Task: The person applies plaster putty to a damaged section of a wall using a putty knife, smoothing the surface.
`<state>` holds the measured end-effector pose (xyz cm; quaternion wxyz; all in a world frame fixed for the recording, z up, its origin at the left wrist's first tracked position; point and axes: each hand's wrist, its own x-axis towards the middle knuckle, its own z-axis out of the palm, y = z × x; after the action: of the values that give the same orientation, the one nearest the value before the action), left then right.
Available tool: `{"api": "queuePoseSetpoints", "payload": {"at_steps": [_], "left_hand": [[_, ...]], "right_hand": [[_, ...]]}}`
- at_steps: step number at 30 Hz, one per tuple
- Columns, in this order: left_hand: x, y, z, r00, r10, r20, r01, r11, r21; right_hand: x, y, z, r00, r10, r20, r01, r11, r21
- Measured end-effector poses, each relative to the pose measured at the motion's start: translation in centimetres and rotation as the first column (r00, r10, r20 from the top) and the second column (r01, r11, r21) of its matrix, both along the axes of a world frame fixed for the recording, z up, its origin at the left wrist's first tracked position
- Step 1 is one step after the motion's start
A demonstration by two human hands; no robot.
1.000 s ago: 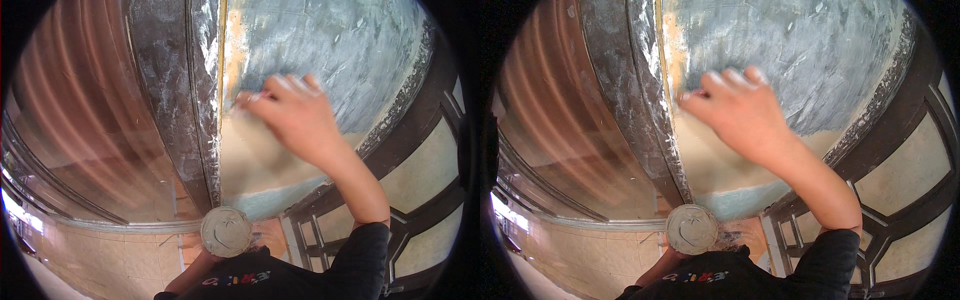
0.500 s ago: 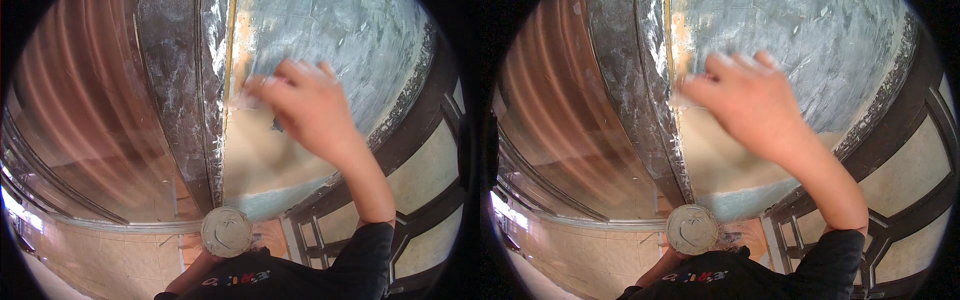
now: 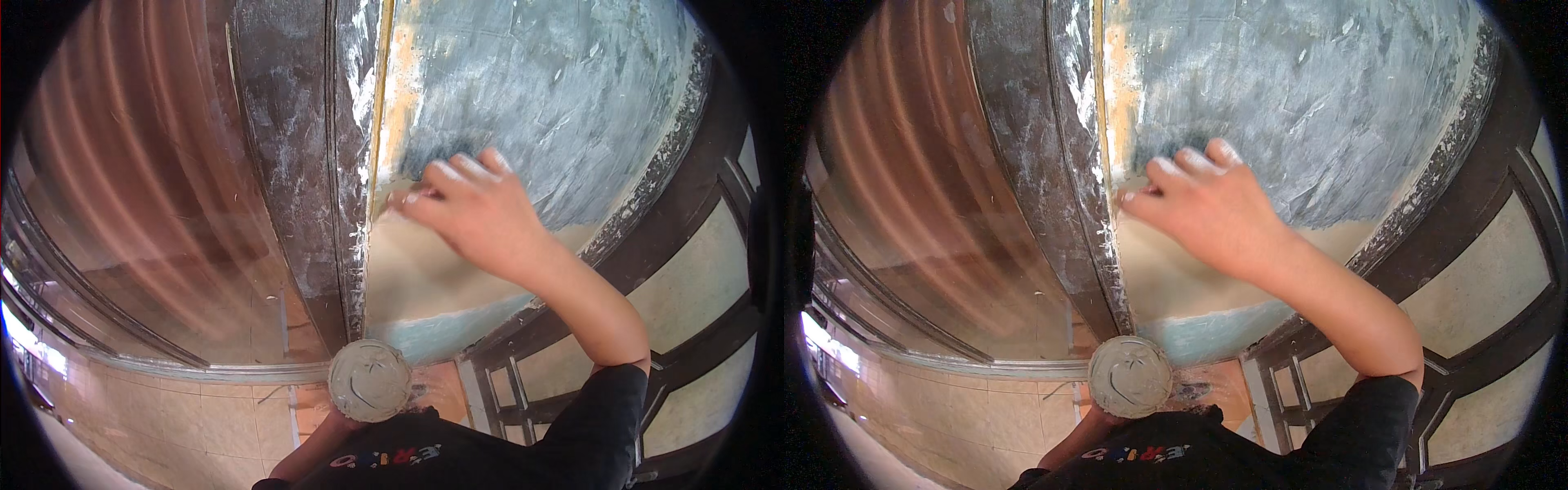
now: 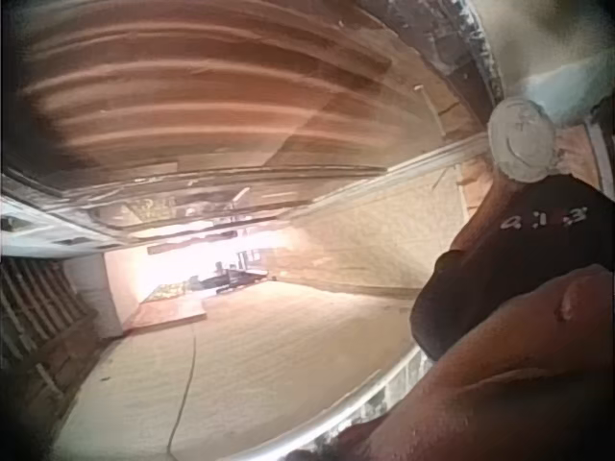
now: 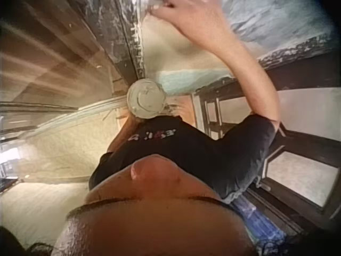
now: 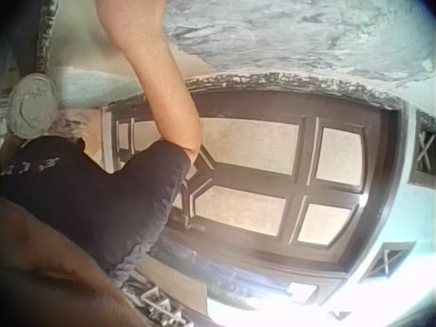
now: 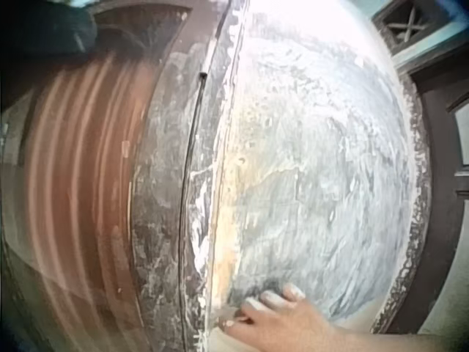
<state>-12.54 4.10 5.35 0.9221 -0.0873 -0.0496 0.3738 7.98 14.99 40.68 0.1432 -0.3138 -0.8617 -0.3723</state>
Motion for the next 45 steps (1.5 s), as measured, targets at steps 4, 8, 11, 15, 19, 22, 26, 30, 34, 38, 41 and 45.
{"api": "queuePoseSetpoints", "payload": {"at_steps": [4,8,11,15,19,22,26,30,34,38,41,45], "left_hand": [[0.0,0.2,-0.2,0.999,-0.015,0.051,0.017,0.999,-0.031],[-0.3,-0.2,-0.2,0.996,0.035,-0.083,-0.031,0.998,0.048],[0.2,0.1,-0.7,0.994,-0.002,-0.106,0.009,0.998,0.06],[0.4,0.5,0.2,0.998,-0.017,-0.061,0.02,0.999,0.047],[-0.1,0.0,0.4,0.999,0.014,-0.034,-0.016,0.999,-0.046],[-0.3,-0.3,0.2,0.995,0.031,-0.091,-0.022,0.995,0.102],[-0.4,0.0,-0.2,0.999,0.0,-0.05,0.003,0.998,0.069],[-0.6,0.1,0.8,0.986,0.062,-0.153,-0.032,0.98,0.195],[-0.8,-0.2,0.9,0.942,0.142,-0.305,-0.064,0.966,0.251],[-1.1,-0.7,1.2,0.931,0.206,-0.302,-0.127,0.957,0.261],[-1.1,-0.3,0.9,0.959,0.148,-0.243,-0.098,0.974,0.206],[-1.9,-0.2,-0.6,0.98,0.117,-0.162,-0.123,0.992,-0.031]], "right_hand": [[1.3,-0.9,4.8,0.974,-0.03,-0.226,0.062,0.989,0.138],[0.4,-1.6,2.4,0.986,-0.032,-0.166,0.044,0.996,0.072],[0.7,-0.7,-5.4,1.0,-0.004,0.005,0.004,1.0,-0.013],[1.3,0.3,-2.8,0.997,-0.043,-0.062,0.051,0.99,0.135],[2.5,-1.3,3.7,0.81,0.157,-0.565,-0.097,0.986,0.136],[3.8,-2.0,1.0,0.599,0.203,-0.774,-0.204,0.974,0.098],[2.5,-2.1,-6.9,0.873,-0.124,-0.472,0.02,0.976,-0.217],[1.4,-0.9,-3.6,0.942,-0.114,-0.314,0.123,0.992,0.01],[2.4,-1.5,2.6,0.841,-0.013,-0.541,0.083,0.991,0.105],[3.0,-1.2,-3.9,0.108,0.055,-0.993,-0.375,0.927,0.01],[4.6,-1.6,-12.4,0.117,-0.079,-0.99,-0.37,0.921,-0.117],[3.4,-1.6,-14.5,-0.032,-0.231,-0.973,-0.48,0.857,-0.188]]}}
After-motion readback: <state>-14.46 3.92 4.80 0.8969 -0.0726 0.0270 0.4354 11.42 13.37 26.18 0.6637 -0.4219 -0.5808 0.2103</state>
